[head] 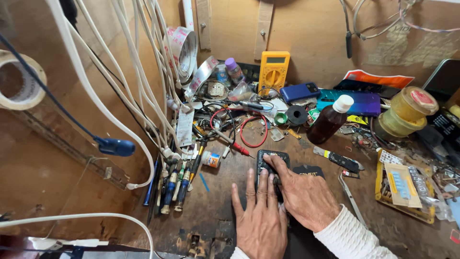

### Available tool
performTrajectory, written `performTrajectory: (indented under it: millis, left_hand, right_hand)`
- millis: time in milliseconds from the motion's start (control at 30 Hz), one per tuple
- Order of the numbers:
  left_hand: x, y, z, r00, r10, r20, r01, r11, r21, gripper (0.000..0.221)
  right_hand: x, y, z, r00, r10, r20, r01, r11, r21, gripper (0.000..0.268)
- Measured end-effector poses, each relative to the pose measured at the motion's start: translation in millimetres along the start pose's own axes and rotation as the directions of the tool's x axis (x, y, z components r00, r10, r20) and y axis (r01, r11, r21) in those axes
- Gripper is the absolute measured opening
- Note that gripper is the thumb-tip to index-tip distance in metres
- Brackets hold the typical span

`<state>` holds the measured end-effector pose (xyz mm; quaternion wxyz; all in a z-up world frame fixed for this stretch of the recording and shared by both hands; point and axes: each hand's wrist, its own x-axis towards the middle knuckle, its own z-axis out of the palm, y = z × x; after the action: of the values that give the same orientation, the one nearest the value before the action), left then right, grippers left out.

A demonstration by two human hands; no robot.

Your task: The person uses a small screwdriver to work on the internal components of a disassembled mobile phone. They carefully place the screwdriver tip onto a specific part of the circuitry and press down firmly while holding the phone body with their other hand.

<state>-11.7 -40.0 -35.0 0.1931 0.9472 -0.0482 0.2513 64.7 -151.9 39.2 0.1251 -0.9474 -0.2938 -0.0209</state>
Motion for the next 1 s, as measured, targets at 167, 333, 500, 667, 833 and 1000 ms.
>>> performTrajectory:
  millis: [167, 333, 500, 667, 833, 1000]
  left_hand:
    - [-2.0, 3.7, 6.3, 1.000, -0.017, 0.015, 0.016, 0.997, 0.079, 0.066]
    - [-4.2, -1.2, -5.8, 0.999, 0.001, 0.045, 0.002, 0.998, -0.069, 0.066]
    - [-19.2, -0.4, -10.1, 0.996, 0.068, 0.052, -0.064, 0.996, -0.068, 0.061]
    - [-19.5, 5.8, -7.6, 0.999, 0.050, 0.022, -0.049, 0.998, -0.036, 0.063]
    - [-21.9, 9.5, -5.4, 1.000, 0.025, 0.009, -0.025, 1.000, -0.013, 0.063]
    - [-23.2, 11.9, -2.7, 1.000, 0.012, -0.029, -0.012, 1.000, 0.021, 0.064]
  right_hand:
    - [1.2, 6.4, 2.0, 0.975, -0.171, -0.142, 0.171, 0.985, -0.014, 0.059]
    - [3.0, 9.7, -6.3, 0.999, -0.050, 0.014, 0.050, 0.999, -0.011, 0.065]
    - [0.5, 16.0, -5.0, 0.999, -0.030, 0.040, 0.027, 0.996, 0.080, 0.060]
    - [4.6, 19.8, -6.0, 0.990, -0.119, -0.076, 0.132, 0.968, 0.213, 0.057]
    - [-3.6, 15.0, -5.1, 0.991, -0.119, -0.064, 0.129, 0.975, 0.180, 0.058]
    - [1.9, 13.2, -6.0, 0.998, -0.054, 0.045, 0.051, 0.995, 0.081, 0.061]
